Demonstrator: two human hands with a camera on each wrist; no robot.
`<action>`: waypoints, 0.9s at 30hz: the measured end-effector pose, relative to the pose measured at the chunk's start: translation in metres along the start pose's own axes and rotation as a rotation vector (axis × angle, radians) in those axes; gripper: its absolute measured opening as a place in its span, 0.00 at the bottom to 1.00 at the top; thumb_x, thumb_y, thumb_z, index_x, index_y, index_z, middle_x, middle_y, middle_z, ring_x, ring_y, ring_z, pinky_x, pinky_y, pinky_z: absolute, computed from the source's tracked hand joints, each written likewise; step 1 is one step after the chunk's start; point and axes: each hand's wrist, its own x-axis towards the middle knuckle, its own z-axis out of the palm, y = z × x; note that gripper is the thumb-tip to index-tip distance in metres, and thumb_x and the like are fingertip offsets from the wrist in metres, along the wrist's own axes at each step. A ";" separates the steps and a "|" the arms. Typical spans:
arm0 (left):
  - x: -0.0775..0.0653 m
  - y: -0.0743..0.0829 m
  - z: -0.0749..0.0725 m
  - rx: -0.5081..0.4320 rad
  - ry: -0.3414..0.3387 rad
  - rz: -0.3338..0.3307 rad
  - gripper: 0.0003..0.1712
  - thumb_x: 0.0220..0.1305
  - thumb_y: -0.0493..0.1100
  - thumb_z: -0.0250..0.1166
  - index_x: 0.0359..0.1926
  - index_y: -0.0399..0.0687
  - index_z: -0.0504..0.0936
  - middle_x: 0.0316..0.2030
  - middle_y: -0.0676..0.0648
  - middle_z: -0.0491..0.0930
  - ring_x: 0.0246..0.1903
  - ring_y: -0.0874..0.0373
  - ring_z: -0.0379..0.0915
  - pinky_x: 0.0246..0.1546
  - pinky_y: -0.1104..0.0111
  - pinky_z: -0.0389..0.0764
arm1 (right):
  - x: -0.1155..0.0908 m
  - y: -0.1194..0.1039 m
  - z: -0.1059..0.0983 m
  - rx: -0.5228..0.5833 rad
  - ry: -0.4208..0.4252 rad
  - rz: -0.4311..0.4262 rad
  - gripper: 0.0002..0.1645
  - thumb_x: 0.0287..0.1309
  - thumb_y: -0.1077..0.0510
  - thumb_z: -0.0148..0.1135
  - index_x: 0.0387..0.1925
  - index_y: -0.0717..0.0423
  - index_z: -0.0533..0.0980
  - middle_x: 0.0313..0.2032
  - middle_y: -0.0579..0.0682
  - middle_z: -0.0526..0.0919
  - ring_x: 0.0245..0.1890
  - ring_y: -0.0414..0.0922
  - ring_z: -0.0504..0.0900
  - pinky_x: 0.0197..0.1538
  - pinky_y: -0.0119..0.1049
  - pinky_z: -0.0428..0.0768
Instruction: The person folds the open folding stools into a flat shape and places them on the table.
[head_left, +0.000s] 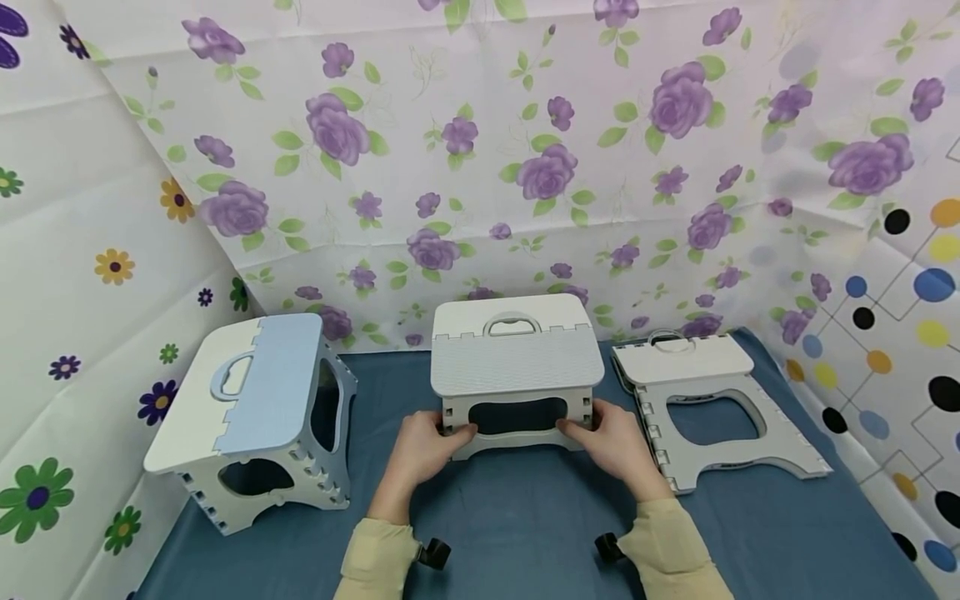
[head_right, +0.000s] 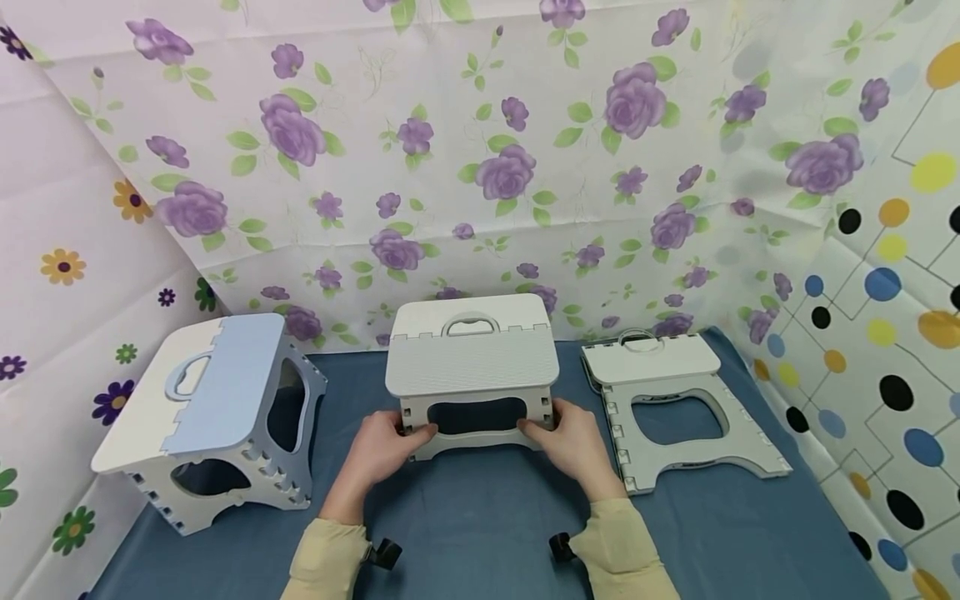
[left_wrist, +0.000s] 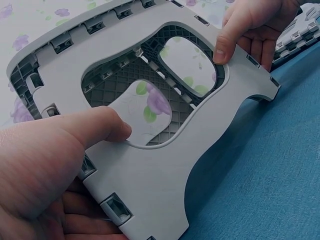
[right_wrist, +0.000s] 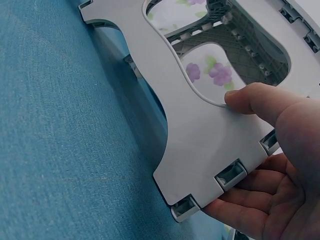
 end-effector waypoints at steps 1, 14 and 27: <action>0.000 0.000 0.000 -0.001 -0.002 -0.007 0.20 0.66 0.57 0.75 0.33 0.43 0.88 0.18 0.52 0.78 0.17 0.58 0.70 0.20 0.65 0.69 | 0.000 0.000 0.000 0.000 0.000 0.000 0.31 0.64 0.41 0.77 0.55 0.60 0.83 0.43 0.52 0.90 0.35 0.44 0.84 0.38 0.42 0.82; -0.001 0.000 -0.002 -0.002 -0.026 -0.020 0.21 0.68 0.58 0.74 0.35 0.42 0.88 0.19 0.52 0.79 0.17 0.57 0.71 0.21 0.64 0.70 | 0.001 0.001 0.001 0.010 0.004 -0.006 0.29 0.63 0.42 0.78 0.54 0.58 0.83 0.40 0.51 0.89 0.34 0.45 0.82 0.38 0.40 0.80; -0.001 0.001 -0.003 -0.003 -0.035 -0.028 0.22 0.68 0.58 0.74 0.35 0.43 0.89 0.19 0.52 0.79 0.17 0.58 0.70 0.22 0.64 0.70 | 0.000 0.001 0.001 0.011 0.005 -0.009 0.30 0.63 0.39 0.78 0.54 0.58 0.84 0.41 0.51 0.89 0.34 0.44 0.82 0.38 0.41 0.80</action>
